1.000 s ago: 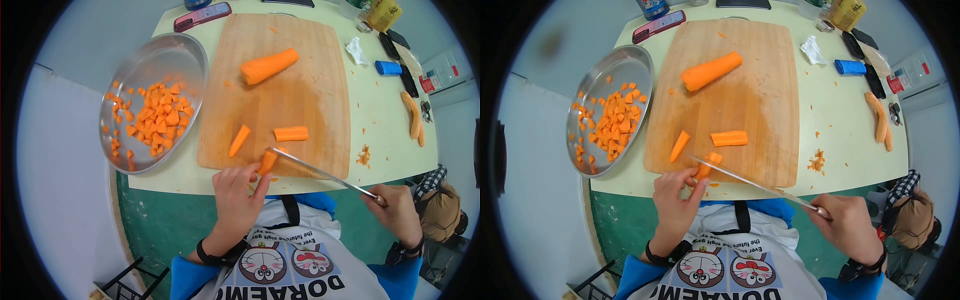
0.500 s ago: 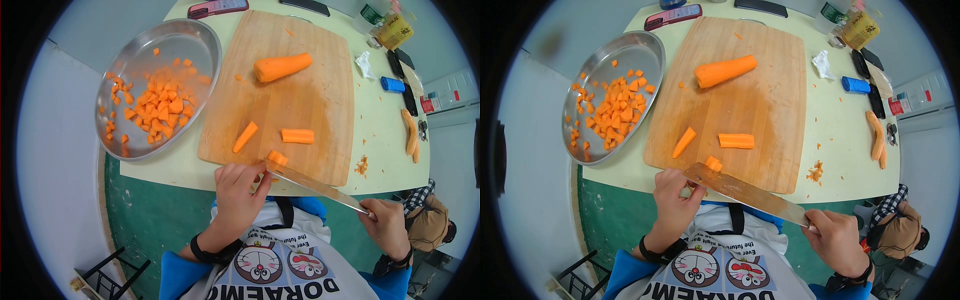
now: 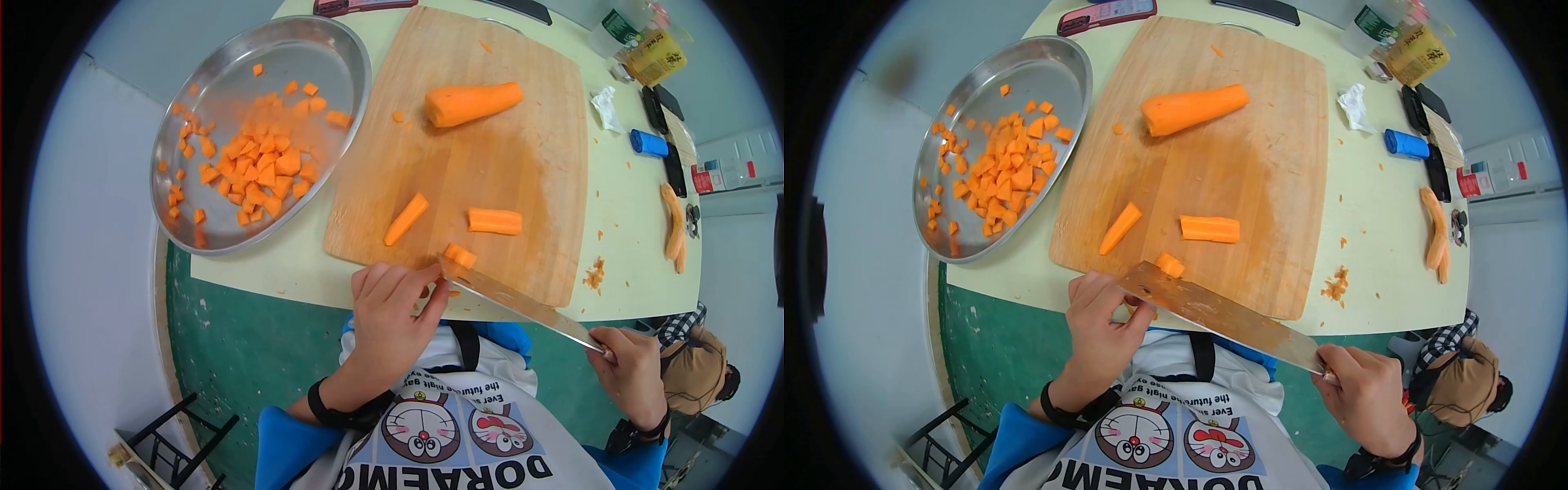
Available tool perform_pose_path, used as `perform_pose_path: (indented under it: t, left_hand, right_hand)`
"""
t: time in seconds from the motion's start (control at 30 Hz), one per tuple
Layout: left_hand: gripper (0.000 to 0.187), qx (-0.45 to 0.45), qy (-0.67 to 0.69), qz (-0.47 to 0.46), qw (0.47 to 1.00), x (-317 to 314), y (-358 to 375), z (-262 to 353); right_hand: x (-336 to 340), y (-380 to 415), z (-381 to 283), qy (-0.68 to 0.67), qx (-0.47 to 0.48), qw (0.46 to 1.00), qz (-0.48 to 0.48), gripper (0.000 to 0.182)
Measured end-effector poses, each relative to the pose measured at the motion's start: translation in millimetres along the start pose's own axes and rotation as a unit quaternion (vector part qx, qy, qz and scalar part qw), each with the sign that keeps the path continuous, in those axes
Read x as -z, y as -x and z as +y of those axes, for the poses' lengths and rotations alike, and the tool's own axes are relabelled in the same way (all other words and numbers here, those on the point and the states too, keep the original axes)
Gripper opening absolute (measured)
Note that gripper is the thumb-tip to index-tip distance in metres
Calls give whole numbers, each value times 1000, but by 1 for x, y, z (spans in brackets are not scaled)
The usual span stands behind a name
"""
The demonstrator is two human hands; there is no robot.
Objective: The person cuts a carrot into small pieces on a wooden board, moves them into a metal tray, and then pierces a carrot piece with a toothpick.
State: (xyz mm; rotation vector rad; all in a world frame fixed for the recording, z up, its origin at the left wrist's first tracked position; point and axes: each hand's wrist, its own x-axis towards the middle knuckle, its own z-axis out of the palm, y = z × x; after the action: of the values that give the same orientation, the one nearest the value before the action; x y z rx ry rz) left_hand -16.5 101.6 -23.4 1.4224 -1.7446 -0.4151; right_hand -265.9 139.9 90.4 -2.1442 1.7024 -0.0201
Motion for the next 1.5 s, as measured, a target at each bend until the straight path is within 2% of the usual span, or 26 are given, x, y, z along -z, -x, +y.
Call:
perform_pose_path:
  t: [0.57,0.9,1.17,1.23,1.5]
  left_hand:
    - [17,-8,-2,11,1000,-2,0,0]
    - [17,-13,1,16,1000,-4,0,-3]
    - [17,-28,12,23,999,-6,1,-5]
    - [18,-33,13,26,999,-6,0,-6]
    - [18,-36,5,23,999,-5,0,-5]
  right_hand:
    - [-2,0,-2,-6,-9,1000,0,20]
    - [3,-6,-5,-7,-42,997,-60,12]
    - [9,-12,-9,-26,-65,994,-83,15]
    - [14,-16,-12,6,-85,987,-134,15]
    - [10,-15,-10,4,-69,990,-123,15]
